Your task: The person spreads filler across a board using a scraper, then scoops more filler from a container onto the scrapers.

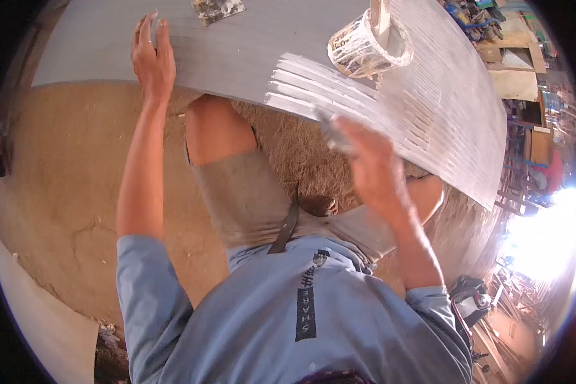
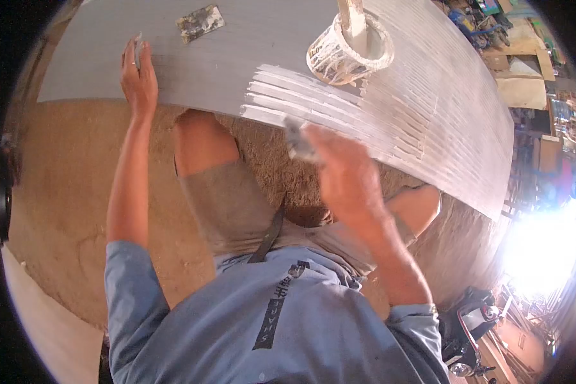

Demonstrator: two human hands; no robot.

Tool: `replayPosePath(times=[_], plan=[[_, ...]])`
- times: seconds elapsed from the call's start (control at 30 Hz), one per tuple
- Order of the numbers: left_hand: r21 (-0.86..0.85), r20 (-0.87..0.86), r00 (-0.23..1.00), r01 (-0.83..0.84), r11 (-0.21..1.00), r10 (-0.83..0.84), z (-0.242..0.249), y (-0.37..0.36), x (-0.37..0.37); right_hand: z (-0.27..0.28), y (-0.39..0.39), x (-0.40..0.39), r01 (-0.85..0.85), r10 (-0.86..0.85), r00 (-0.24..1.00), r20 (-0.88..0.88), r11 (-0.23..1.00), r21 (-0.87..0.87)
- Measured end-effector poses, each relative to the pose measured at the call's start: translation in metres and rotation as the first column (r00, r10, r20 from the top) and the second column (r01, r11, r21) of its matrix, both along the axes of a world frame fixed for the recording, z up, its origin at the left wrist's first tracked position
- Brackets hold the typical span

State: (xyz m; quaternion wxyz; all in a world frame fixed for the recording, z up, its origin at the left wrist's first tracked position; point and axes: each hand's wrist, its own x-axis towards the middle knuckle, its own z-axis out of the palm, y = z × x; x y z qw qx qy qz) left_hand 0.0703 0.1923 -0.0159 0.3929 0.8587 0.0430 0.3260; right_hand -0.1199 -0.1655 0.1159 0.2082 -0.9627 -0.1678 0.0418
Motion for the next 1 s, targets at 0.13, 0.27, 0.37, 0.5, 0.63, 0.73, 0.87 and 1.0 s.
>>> replayPosePath(times=[0.13, 0.27, 0.37, 0.5, 0.63, 0.73, 0.87, 1.0], plan=[[0.012, -0.019, 1.0, -0.004, 1.0, 0.004, 0.006, -0.005, 0.001, -0.016, -0.034, 0.054, 0.011, -0.006, 0.987, 0.161, 1.0, -0.026], [-0.001, -0.024, 1.0, -0.001, 1.0, 0.001, 0.012, -0.007, -0.002, -0.04, -0.045, 0.069, -0.006, 0.019, 0.985, 0.171, 0.997, -0.075], [0.0, 0.0, 1.0, 0.022, 1.0, -0.022, 0.01, -0.008, 0.001, -0.043, -0.045, 0.057, -0.027, 0.036, 0.987, 0.157, 0.998, -0.059], [0.013, -0.014, 1.0, 0.014, 1.0, -0.014, 0.007, -0.007, 0.006, -0.035, -0.032, 0.009, -0.025, 0.03, 0.999, 0.034, 0.99, -0.141], [0.089, -0.059, 0.996, 0.064, 0.994, -0.059, 0.022, -0.025, -0.005, -0.017, -0.041, -0.018, -0.042, 0.042, 0.999, -0.001, 0.997, -0.065], [0.125, 0.048, 0.944, 0.318, 0.94, -0.326, 0.051, -0.077, -0.022, -0.007, -0.066, -0.007, -0.014, 0.015, 0.999, 0.042, 0.999, -0.038], [-0.08, -0.19, 0.808, 0.553, 0.829, -0.557, 0.079, -0.183, -0.056, -0.018, -0.111, 0.033, 0.102, -0.094, 0.98, 0.173, 0.994, -0.037], [-0.275, -0.18, 0.786, 0.538, 0.797, -0.592, 0.067, -0.256, -0.054, -0.025, -0.134, 0.07, 0.246, -0.223, 0.962, 0.157, 0.959, -0.14]])
